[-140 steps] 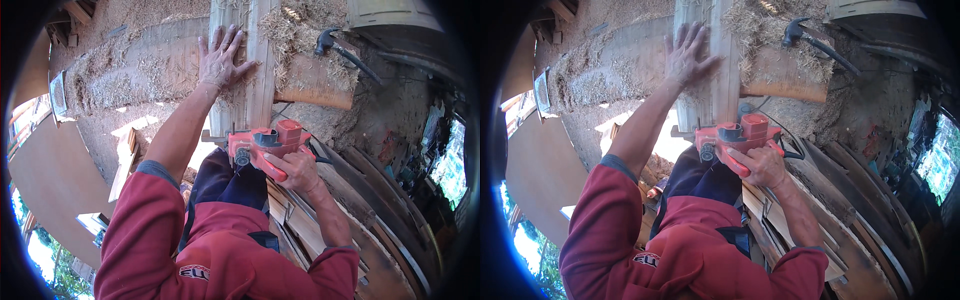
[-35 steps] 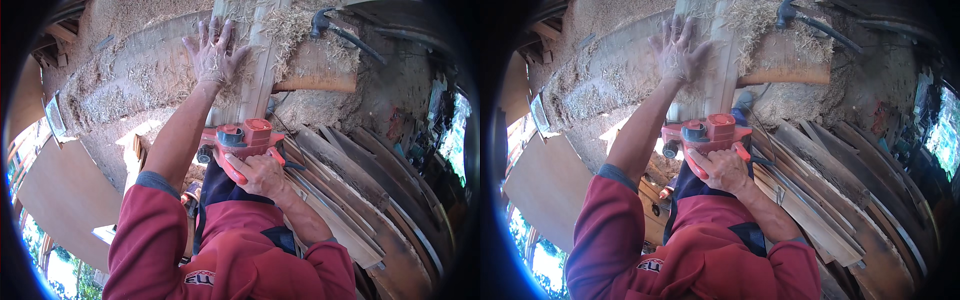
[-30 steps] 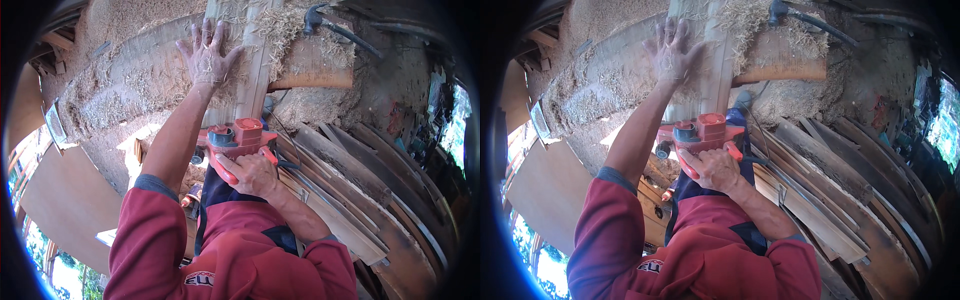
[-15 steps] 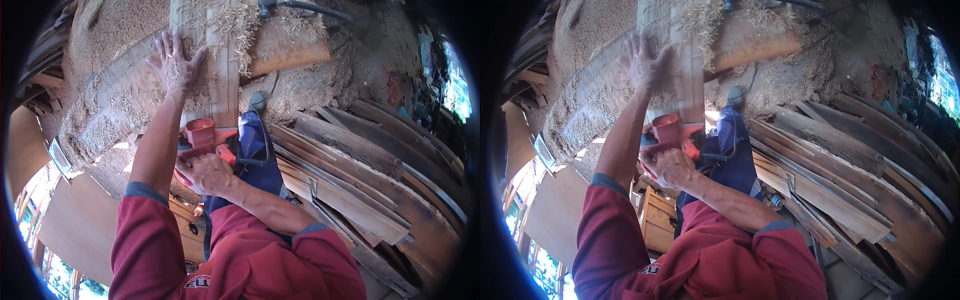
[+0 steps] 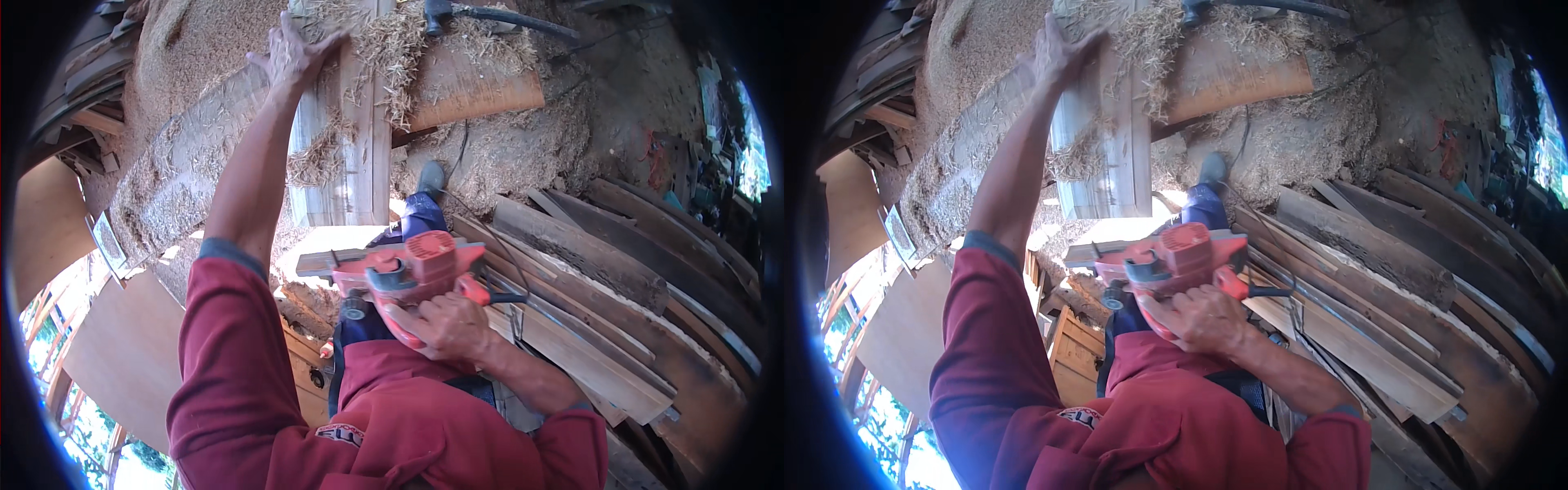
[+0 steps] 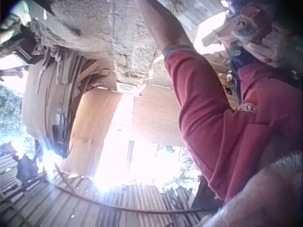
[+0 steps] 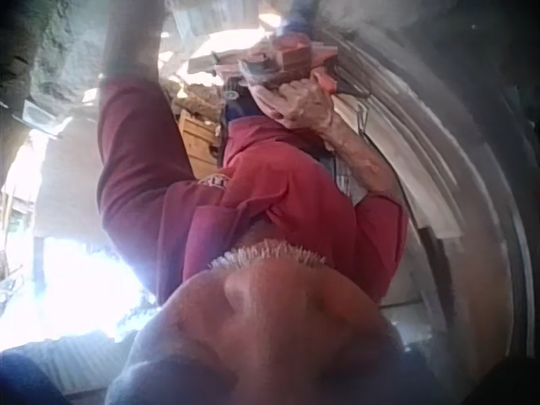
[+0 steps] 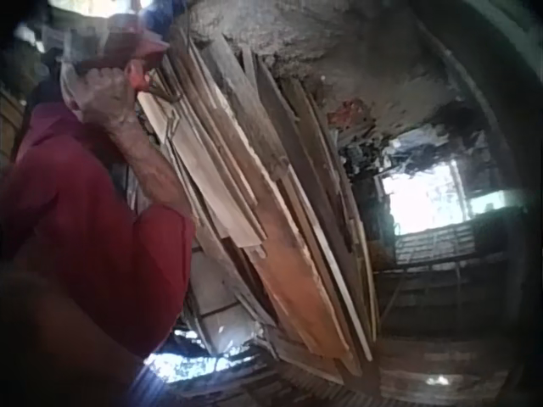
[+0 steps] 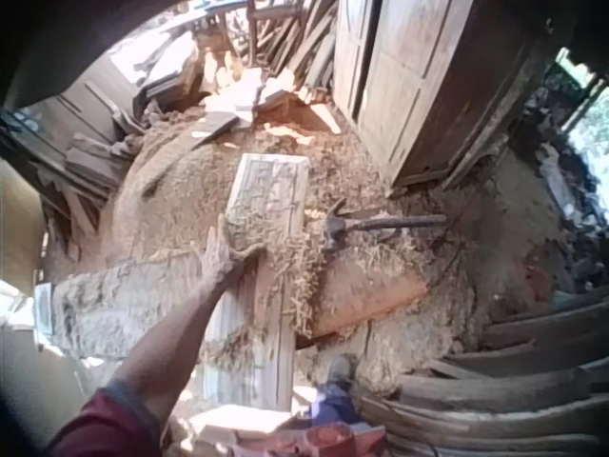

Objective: The person uses a power planer to smooth the surface of a wooden board, occasionally turning the board to check the results.

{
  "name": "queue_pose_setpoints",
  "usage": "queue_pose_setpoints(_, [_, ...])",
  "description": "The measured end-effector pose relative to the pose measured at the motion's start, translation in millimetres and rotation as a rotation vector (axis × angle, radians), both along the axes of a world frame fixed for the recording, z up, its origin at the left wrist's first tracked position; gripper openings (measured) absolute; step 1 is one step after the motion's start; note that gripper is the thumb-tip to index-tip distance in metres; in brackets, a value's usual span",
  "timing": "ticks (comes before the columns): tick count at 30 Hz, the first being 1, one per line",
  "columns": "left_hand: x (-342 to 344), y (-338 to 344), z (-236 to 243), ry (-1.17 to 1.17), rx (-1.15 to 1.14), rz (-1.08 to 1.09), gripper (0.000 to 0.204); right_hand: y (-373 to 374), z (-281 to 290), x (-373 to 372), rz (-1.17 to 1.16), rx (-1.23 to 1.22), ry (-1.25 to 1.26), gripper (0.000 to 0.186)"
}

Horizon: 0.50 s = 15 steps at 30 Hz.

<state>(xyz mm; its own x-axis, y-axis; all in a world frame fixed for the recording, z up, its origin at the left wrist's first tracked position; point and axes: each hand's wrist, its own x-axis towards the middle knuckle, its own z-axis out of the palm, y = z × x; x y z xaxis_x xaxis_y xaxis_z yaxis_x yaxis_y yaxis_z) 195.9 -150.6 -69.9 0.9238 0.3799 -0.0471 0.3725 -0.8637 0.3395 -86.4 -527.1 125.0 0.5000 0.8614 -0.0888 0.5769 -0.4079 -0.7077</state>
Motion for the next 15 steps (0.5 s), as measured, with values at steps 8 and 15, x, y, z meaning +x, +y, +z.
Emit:
queue_pose_setpoints(8, [42.3, -2.8, 18.9, -0.170, -0.399, 0.479, 0.071, -70.2, 31.1, 35.0, 0.051, -0.238, 0.040, 0.076])
queue_pose_setpoints(15, [0.9, 102.8, -26.8, -0.069, -0.162, 0.277, 0.130, -59.2, 20.2, 64.6, 0.020, -0.158, 0.064, 0.075])
